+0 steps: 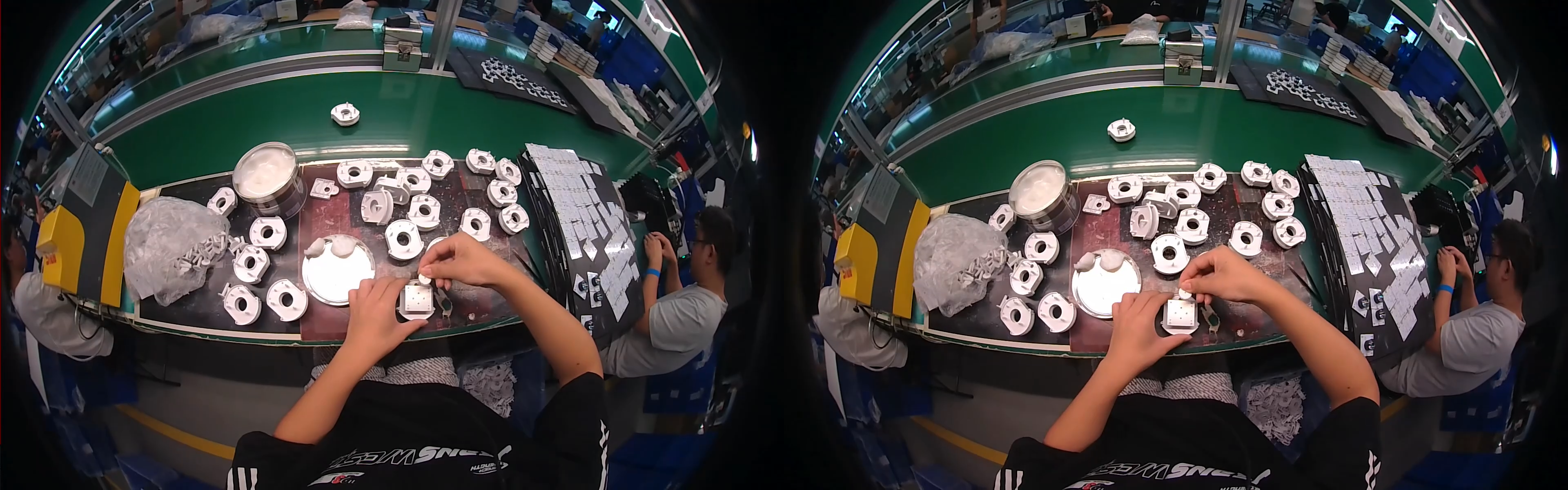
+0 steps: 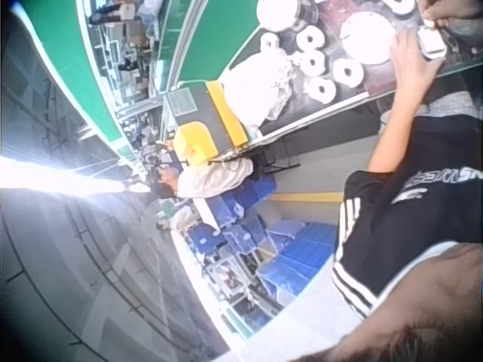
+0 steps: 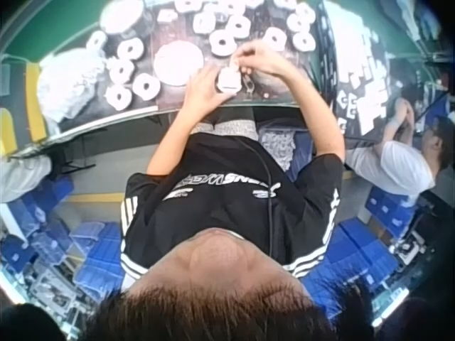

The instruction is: Assembling small light fixture components on a production line by applying paste and attaching chips.

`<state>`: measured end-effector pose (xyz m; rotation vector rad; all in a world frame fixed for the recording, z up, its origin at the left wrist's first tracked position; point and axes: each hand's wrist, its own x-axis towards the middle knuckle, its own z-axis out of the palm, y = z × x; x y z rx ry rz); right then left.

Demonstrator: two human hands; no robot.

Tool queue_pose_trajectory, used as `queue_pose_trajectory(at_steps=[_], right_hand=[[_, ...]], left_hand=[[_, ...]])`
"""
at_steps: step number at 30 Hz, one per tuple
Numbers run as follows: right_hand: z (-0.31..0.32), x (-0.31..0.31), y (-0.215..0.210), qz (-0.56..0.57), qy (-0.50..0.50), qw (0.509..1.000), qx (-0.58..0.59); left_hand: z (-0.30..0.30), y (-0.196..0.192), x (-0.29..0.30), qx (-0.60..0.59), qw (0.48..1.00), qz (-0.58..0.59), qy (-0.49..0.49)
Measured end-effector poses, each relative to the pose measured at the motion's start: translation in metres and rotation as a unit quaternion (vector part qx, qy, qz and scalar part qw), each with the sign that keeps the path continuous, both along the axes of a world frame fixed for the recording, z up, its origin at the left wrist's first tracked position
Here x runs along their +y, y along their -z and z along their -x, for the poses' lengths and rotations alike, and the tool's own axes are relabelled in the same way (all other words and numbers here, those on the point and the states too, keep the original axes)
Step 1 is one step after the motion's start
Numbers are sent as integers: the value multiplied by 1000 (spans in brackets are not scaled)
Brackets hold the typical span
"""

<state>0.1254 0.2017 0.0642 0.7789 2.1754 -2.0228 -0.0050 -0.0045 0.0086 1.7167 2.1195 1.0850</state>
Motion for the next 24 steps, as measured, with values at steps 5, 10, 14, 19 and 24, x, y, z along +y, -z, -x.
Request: queue_pose_trajectory(at_steps=[5,10,14,19,24], right_hand=[[1,1,3,8,0,1000,11],[1,3,4,4,-4,1000,18],[1,0,4,10,-10,1000,19],[10,-11,-4,-192,-69,977,-67],[4,-13,-2,-210,-49,975,-51]], left_hand=[[0,-1,0,10,1000,-11,3],[0,0,1,0,1000,3,-2],[0,0,1,0,1000,-3,-2],[-2,-1,0,1,1000,-4,0],[-3,-1,2,-27,999,14,14]])
